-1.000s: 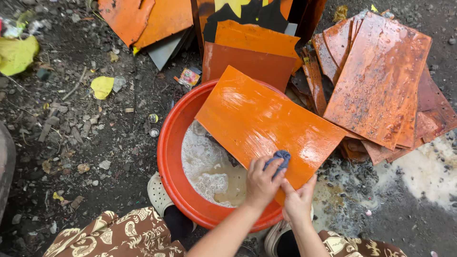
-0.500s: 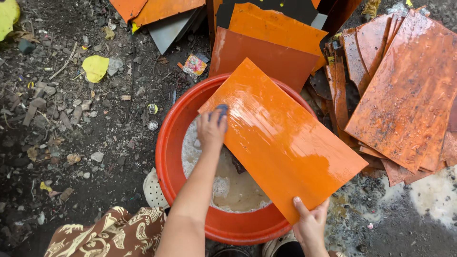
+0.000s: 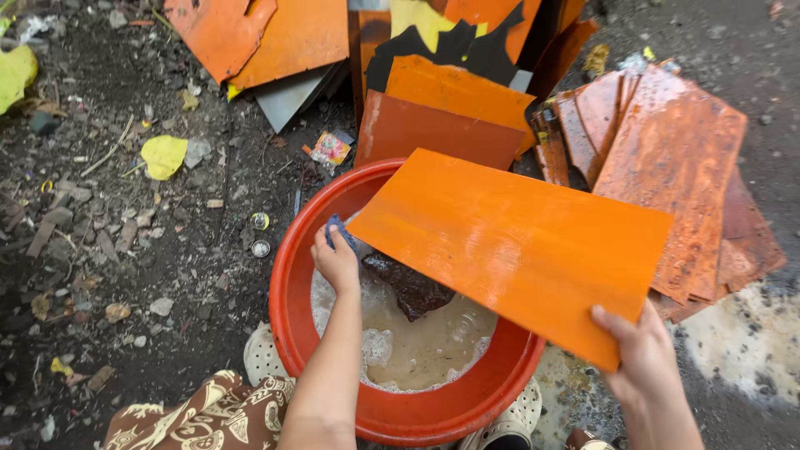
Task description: The person washes orange rectangular tiles one by one using a blue cloth and soapy water in a red basin. They scrub each tile, rinse it in the basin, and place it on a growing stack of cleaned tiles beside the basin.
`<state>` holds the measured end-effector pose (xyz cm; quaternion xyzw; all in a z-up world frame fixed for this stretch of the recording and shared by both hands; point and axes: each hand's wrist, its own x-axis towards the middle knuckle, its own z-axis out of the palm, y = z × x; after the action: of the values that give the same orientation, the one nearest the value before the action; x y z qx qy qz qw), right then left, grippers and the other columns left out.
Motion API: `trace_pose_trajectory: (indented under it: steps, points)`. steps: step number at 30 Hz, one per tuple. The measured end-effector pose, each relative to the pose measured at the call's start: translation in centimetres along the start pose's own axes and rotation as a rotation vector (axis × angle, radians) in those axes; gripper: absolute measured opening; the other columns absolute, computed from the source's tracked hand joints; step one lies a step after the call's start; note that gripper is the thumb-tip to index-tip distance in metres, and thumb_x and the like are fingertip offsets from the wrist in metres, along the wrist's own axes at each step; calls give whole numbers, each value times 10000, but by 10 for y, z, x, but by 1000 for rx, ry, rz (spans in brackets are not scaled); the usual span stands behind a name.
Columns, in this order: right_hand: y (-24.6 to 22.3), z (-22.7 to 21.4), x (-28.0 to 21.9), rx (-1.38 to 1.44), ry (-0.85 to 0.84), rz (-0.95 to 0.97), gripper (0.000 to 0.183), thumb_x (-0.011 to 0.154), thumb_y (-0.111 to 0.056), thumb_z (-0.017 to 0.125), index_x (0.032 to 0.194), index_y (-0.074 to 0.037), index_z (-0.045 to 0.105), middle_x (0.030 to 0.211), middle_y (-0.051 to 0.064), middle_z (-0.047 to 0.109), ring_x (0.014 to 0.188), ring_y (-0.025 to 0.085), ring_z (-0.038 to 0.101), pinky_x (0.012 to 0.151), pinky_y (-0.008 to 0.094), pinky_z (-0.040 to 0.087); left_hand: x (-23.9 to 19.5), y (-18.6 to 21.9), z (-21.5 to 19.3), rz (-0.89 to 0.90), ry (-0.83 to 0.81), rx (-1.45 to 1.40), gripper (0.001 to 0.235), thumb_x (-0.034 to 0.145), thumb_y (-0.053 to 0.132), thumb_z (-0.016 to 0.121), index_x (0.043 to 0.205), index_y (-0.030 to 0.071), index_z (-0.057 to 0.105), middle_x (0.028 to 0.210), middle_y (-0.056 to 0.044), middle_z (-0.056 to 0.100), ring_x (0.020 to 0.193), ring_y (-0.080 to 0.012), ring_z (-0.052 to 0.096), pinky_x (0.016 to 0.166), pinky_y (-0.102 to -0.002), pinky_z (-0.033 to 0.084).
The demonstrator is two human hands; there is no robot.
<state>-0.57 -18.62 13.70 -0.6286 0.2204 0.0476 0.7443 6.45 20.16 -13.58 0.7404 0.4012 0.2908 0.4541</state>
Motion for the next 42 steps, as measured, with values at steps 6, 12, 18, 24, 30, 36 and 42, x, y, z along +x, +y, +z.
trace_pose_trajectory:
  steps: [6,12,18,24,30,36,42]
  points:
    - [-3,31,100,291,-142,279,481,884,18,536,1363,34,499,1386,216,587,1290,364,584,1082,496,499,-16,24,-12,-36,-71,-127,361,1008,318,609,1207,28,691,1153,-211,711,1075,-363,669,958,-435,498]
    - [16,100,225,880,-191,505,430,934,64,415,1339,187,344,1477,384,417,1360,605,462,1075,612,425,-42,12,-38,-96,-251,-143,428,992,352,622,1255,17,665,1204,-186,716,1116,-299,669,999,-394,479]
    - [-2,105,298,876,-81,251,524,1076,-258,324,1521,-16,190,1560,393,337,1425,488,446,1116,538,455,-34,18,-54,16,-335,3,430,1015,342,620,1272,1,667,1226,-200,704,1129,-302,663,1003,-395,476]
    - [49,-5,259,457,-52,196,460,1036,-218,389,1466,-57,410,1580,204,498,1365,286,565,1104,444,485,-47,36,-44,-109,-418,-94,402,1005,310,630,1280,19,657,1191,-123,697,1055,-220,652,934,-345,487]
    - [138,-72,246,662,449,410,320,1006,-206,578,1304,-99,533,1258,131,555,1191,274,553,997,449,508,-74,38,-42,-122,-525,-26,385,993,320,639,1272,58,683,1138,-107,727,992,-178,663,912,-321,503]
    - [146,-63,271,774,395,327,275,961,-248,668,1180,-98,598,1077,116,647,925,224,622,797,327,542,-87,32,-62,-157,-552,-150,343,983,287,648,1228,51,692,1084,-73,724,955,-152,648,877,-310,514]
    - [146,-54,261,754,622,263,188,917,-205,769,1046,-114,667,896,47,698,703,156,617,620,294,426,-68,21,-86,-134,-462,-118,375,994,285,658,1276,38,663,1091,-91,709,939,-151,641,858,-306,509]
